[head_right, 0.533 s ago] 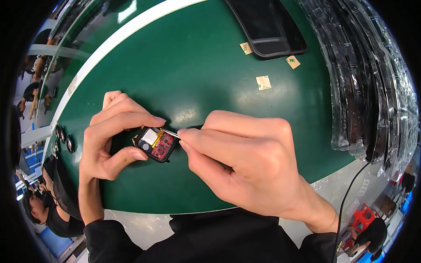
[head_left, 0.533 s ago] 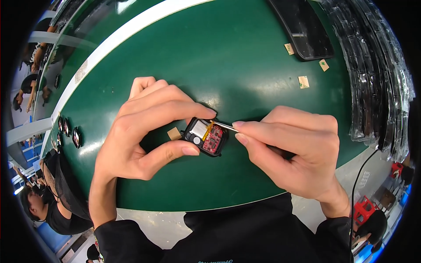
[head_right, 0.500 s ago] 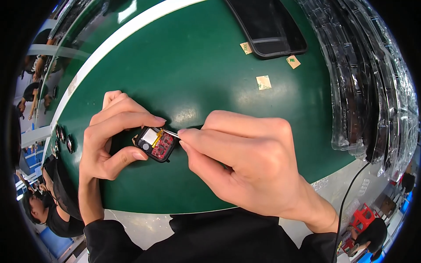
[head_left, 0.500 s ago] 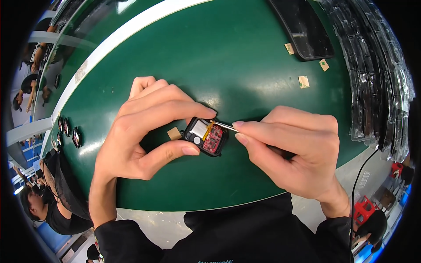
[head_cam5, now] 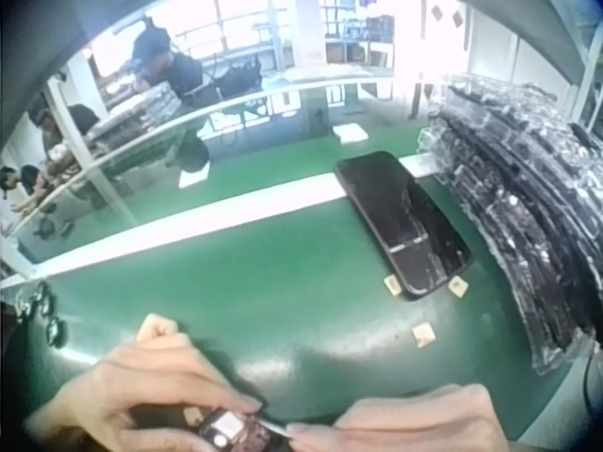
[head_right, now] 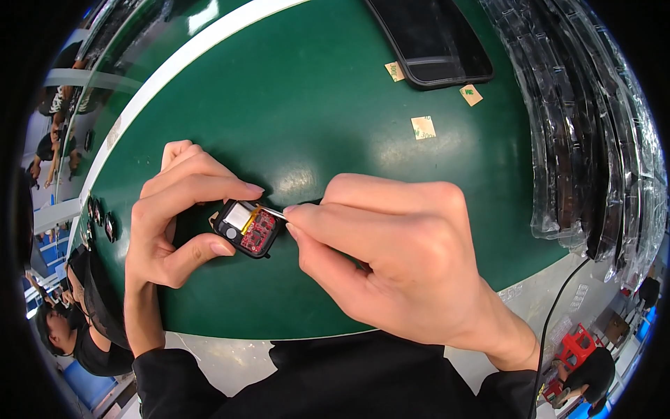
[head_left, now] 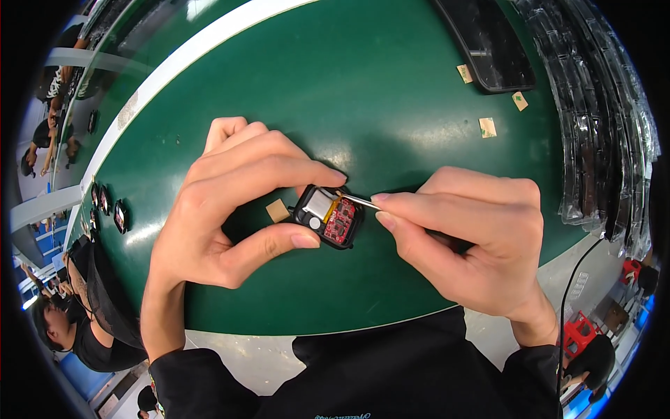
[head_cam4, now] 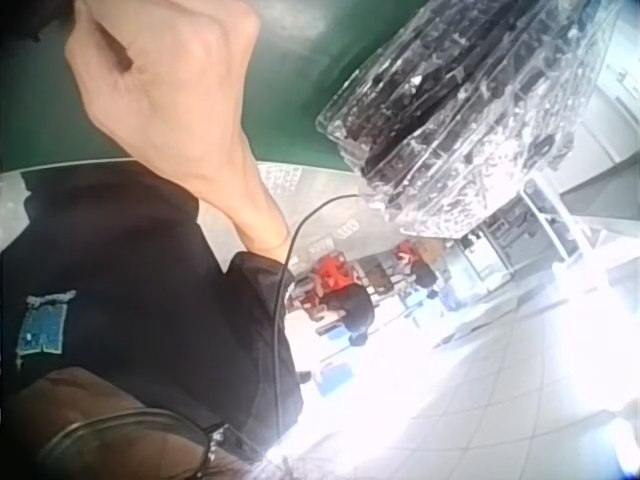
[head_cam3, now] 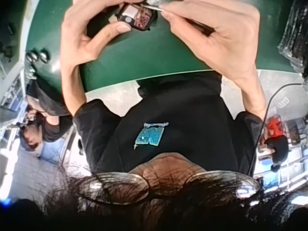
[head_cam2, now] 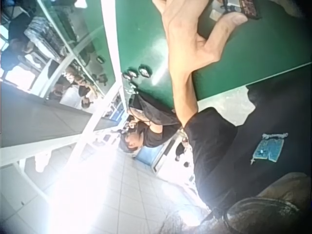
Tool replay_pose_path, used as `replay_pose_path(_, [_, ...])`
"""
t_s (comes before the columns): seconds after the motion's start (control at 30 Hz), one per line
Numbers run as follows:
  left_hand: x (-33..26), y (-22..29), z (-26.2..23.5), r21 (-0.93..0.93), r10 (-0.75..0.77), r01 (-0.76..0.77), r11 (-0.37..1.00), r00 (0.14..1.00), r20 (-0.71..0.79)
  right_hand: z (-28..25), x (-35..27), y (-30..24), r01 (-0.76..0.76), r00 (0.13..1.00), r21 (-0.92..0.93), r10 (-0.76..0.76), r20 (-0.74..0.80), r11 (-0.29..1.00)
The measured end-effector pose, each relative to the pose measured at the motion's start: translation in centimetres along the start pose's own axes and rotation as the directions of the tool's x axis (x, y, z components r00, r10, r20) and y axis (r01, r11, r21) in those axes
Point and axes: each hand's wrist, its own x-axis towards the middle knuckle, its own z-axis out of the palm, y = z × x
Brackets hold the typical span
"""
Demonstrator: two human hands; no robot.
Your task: Assembling electronic components using tweezers on a factory line.
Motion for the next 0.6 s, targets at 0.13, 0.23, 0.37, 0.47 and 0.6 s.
replay_pose_path(0.13, [0.12,-0.01,0.03,0.017,0.032,-0.032,0.999,0.999,-0.009,0.25,0.07,0.11,0.015,1.000,0.014,-0.015,-0.006,1.000])
replay_pose_path(0.23, [0.19,0.01,-0.02,0.030,0.065,-0.065,0.997,0.998,-0.004,0.40,0.00,0.11,0.026,0.999,0.004,-0.026,-0.020,1.000])
replay_pose_path(0.37, [0.14,0.03,-0.02,0.034,0.055,-0.055,0.998,0.998,0.001,0.28,0.00,-0.10,0.012,1.000,-0.018,-0.012,-0.024,1.000])
replay_pose_path(0.47, [0.17,0.13,-0.02,0.034,0.049,-0.049,0.998,0.999,0.001,0.41,-0.24,0.01,0.029,0.999,-0.013,-0.029,-0.024,0.999])
replay_pose_path(0.6, [0.13,0.30,0.00,0.026,0.023,-0.023,0.999,1.000,-0.001,0.49,-0.27,0.01,0.069,0.997,-0.034,-0.070,-0.031,0.997])
